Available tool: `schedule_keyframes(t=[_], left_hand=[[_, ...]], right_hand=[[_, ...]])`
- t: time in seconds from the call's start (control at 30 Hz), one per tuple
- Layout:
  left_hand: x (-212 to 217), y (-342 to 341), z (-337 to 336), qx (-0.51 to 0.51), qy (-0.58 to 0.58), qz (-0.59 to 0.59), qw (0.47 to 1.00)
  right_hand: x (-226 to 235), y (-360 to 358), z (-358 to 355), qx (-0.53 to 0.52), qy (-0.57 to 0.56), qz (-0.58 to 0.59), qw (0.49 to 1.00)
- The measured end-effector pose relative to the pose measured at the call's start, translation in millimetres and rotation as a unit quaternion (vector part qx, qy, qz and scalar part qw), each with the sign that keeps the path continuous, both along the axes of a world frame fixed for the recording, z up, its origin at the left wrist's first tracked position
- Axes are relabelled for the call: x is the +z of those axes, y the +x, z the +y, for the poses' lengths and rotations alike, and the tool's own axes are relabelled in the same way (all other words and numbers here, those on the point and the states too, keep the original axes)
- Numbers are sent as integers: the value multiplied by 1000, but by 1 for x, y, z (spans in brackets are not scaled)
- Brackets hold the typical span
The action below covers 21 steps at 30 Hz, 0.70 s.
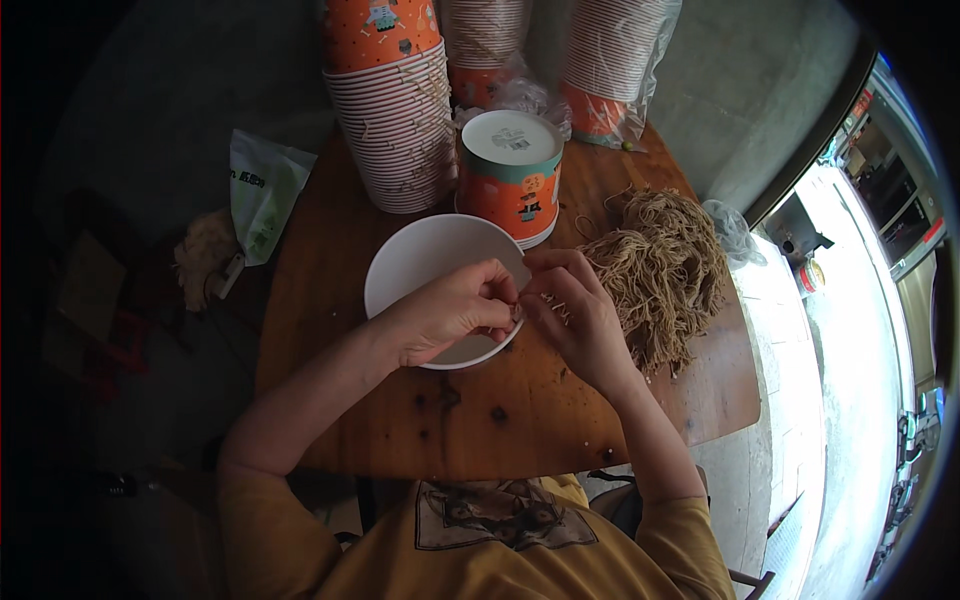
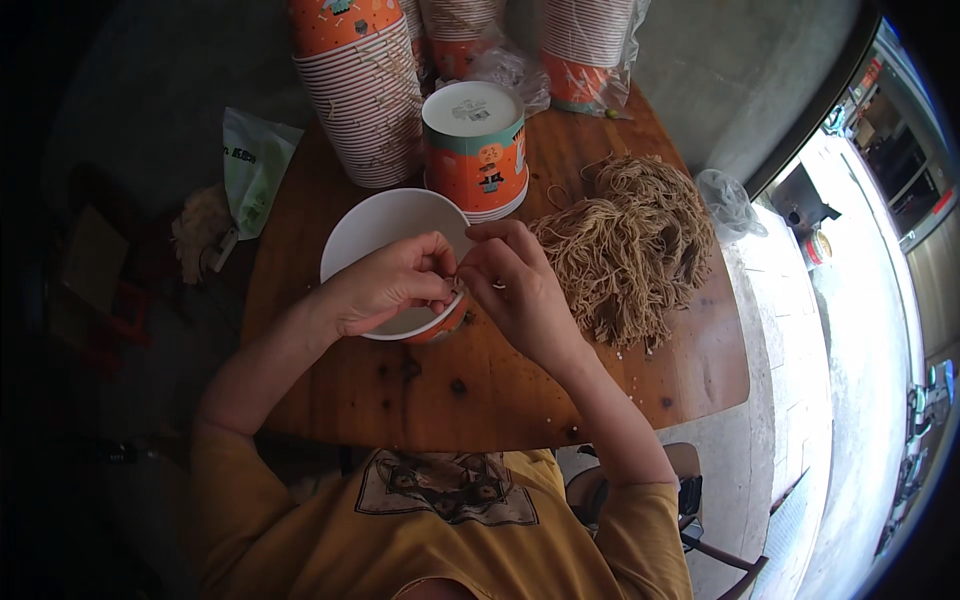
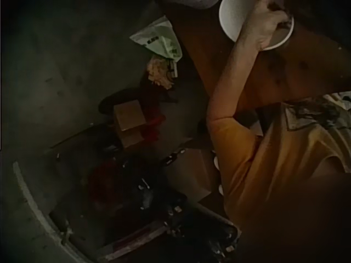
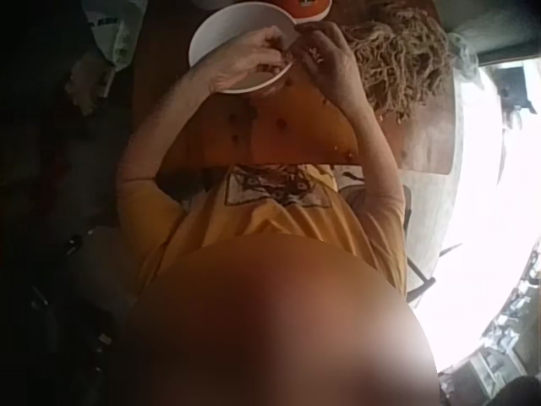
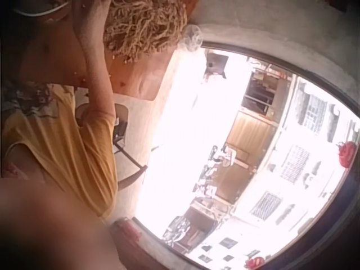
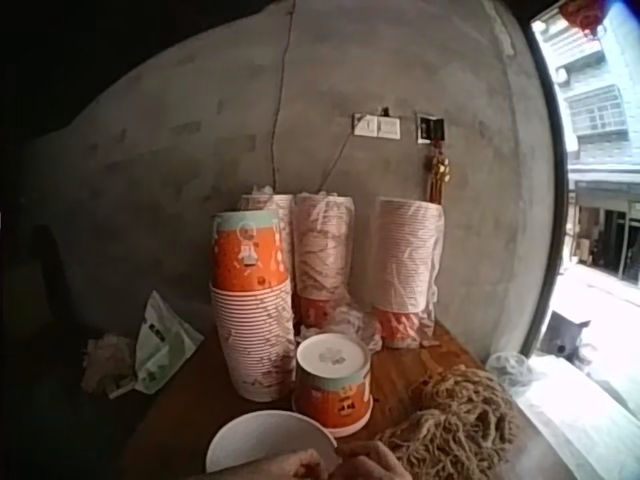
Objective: Threading string handles into pre-drilled holes in large paper buckets.
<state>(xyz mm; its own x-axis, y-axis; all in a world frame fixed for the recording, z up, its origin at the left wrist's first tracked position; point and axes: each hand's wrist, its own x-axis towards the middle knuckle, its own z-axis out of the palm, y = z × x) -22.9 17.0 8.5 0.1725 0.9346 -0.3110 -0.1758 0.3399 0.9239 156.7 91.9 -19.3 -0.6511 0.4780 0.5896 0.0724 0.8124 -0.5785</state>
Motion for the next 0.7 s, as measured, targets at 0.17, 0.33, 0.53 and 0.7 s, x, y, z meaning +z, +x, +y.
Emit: schedule_keyframes(t=[0.17, 0.33, 0.53, 0.7], left_hand=[[0, 0, -1, -17, 58, 65, 996], [-12, 2, -3, 1, 210, 244, 947], [-7, 12, -10, 21, 273, 321, 907], [-11, 15, -15, 47, 371, 464, 803]], right_hand=[[-7, 4, -8, -15, -161, 29, 986], [7, 5, -16, -25, -175, -41, 983], [5, 1, -15, -46, -57, -38, 997], [4, -3, -21, -65, -7, -51, 997]])
